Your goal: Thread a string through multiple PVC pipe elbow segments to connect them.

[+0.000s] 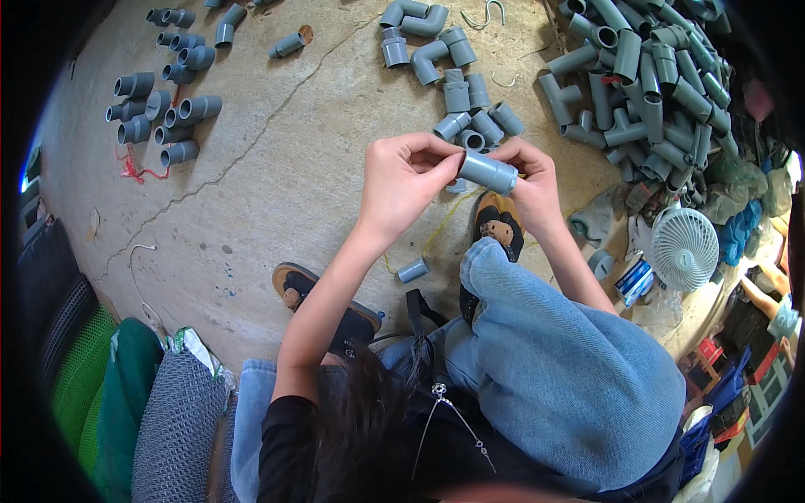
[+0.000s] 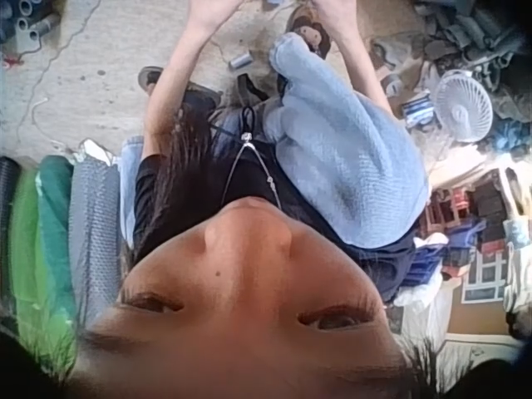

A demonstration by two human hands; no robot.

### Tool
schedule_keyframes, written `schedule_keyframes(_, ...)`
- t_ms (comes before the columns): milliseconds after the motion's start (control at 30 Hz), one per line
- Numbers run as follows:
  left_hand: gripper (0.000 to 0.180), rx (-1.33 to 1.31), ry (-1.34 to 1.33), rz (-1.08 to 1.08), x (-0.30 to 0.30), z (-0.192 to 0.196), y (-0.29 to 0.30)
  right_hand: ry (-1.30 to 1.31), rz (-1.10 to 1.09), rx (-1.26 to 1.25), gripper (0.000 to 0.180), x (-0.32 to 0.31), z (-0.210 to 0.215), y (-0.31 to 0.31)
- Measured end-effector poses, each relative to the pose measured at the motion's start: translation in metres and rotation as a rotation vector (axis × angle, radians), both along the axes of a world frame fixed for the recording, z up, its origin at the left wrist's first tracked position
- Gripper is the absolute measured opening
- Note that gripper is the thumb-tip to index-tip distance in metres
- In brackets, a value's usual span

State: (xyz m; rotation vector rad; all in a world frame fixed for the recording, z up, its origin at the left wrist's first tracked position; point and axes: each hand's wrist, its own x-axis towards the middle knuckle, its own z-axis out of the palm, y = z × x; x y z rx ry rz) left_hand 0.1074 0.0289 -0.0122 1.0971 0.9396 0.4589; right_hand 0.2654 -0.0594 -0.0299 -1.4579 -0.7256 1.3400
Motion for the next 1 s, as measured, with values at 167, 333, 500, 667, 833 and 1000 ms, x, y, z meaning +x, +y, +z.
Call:
schedule_keyframes(167, 0.009, -0.068, -0.088, 0.064, 0.001, 0.009, -0.001, 0.408, -0.151, -0.063, 0.013, -0.006, -0.012, -0.006)
schedule_keyframes(333, 0.01, -0.067, -0.224, 0.047, 0.001, 0.022, -0.005, 0.724, -0.102, -0.072, 0.015, -0.007, -0.012, -0.008)
schedule_keyframes(500, 0.013, -0.15, -0.354, 0.054, 0.0, 0.03, -0.002, 0.779, -0.087, -0.047, 0.016, -0.005, -0.011, -0.008)
schedule_keyframes(667, 0.017, -0.382, -0.45, 0.071, -0.004, 0.027, 0.008, 0.664, -0.072, 0.025, 0.018, -0.002, -0.006, -0.005)
schedule_keyframes(833, 0.023, -0.008, -0.321, -0.035, -0.004, 0.027, 0.009, 0.677, -0.07, 0.028, 0.018, -0.002, -0.005, -0.004)
schedule_keyframes(1000, 0.025, 0.155, -0.121, -0.148, -0.001, 0.033, 0.005, 0.581, -0.102, 0.036, 0.019, -0.006, -0.006, -0.005)
